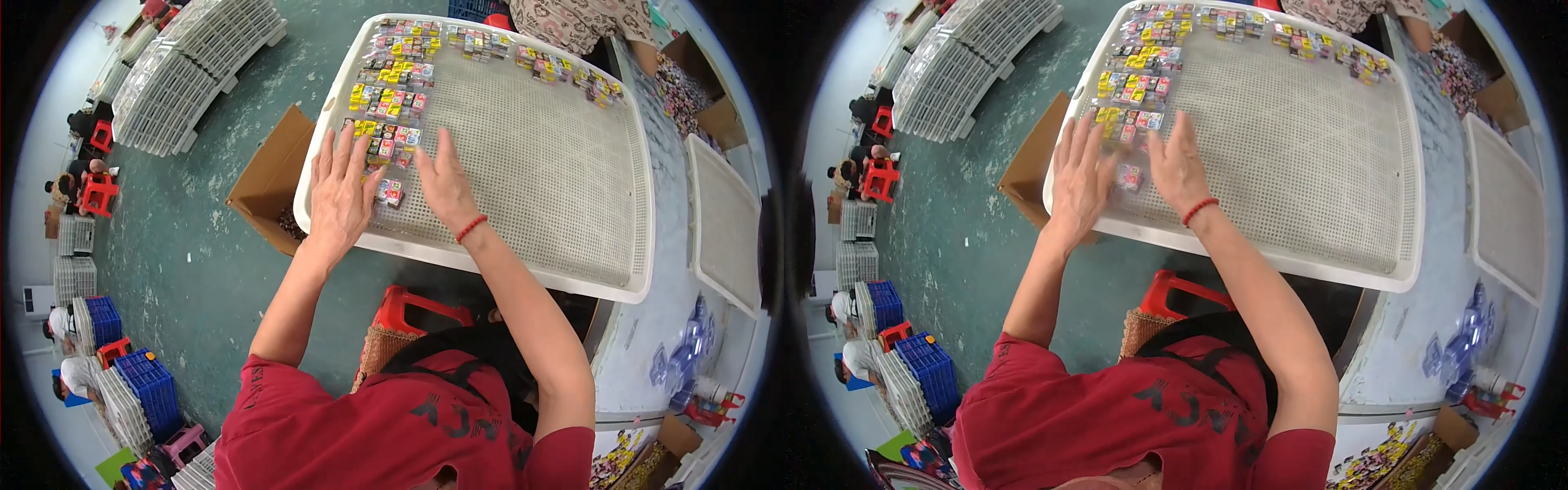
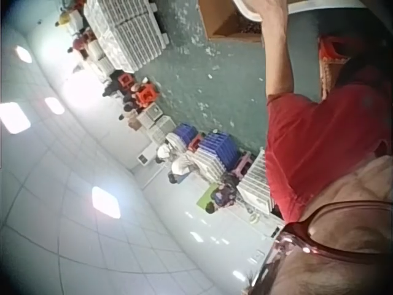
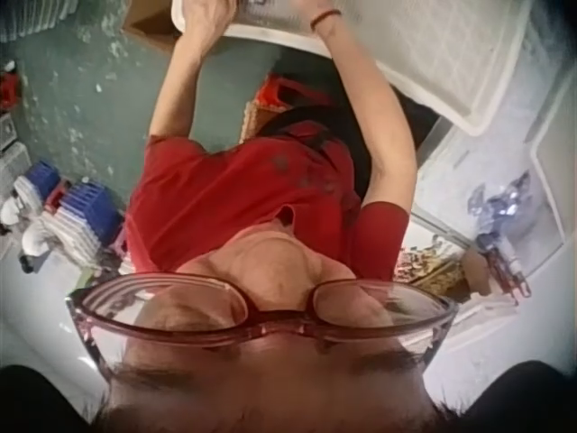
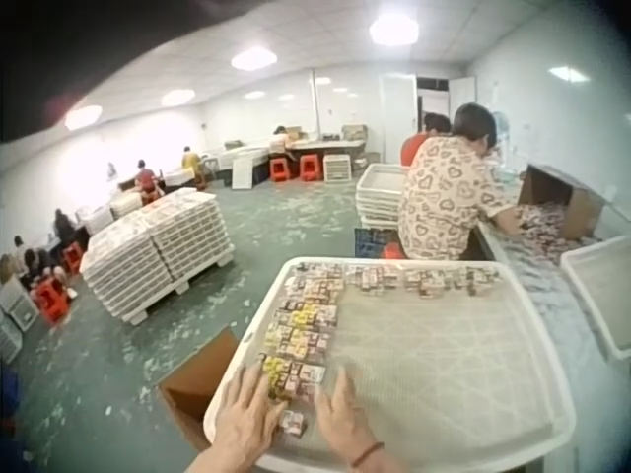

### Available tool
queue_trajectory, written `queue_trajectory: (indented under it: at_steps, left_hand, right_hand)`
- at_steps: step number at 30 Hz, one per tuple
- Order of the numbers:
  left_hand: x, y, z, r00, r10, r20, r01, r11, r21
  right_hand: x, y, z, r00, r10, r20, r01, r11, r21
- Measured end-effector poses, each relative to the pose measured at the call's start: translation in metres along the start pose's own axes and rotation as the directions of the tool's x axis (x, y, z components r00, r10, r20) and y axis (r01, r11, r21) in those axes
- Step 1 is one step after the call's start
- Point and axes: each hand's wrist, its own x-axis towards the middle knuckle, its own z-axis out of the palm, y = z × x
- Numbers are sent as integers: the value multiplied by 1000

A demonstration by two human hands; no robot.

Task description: The person is arranging small colorful square blocks into rows and organized patterns on a white table.

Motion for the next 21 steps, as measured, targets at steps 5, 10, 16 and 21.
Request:
queue_trajectory:
  at_steps: [5,10,16,21]
  left_hand:
    - [12,-14,15,956,-6,292,-3,999,32]
    - [14,-11,16,949,-25,313,15,999,34]
    - [15,-11,18,942,4,337,-32,996,80]
    - [19,-4,20,916,4,401,-18,999,29]
  right_hand:
    - [-6,-12,17,928,99,358,-158,978,138]
    - [-5,1,-3,943,133,306,-185,971,149]
    - [-18,-2,-46,935,188,300,-240,960,144]
    - [-41,4,-89,952,209,225,-252,950,185]
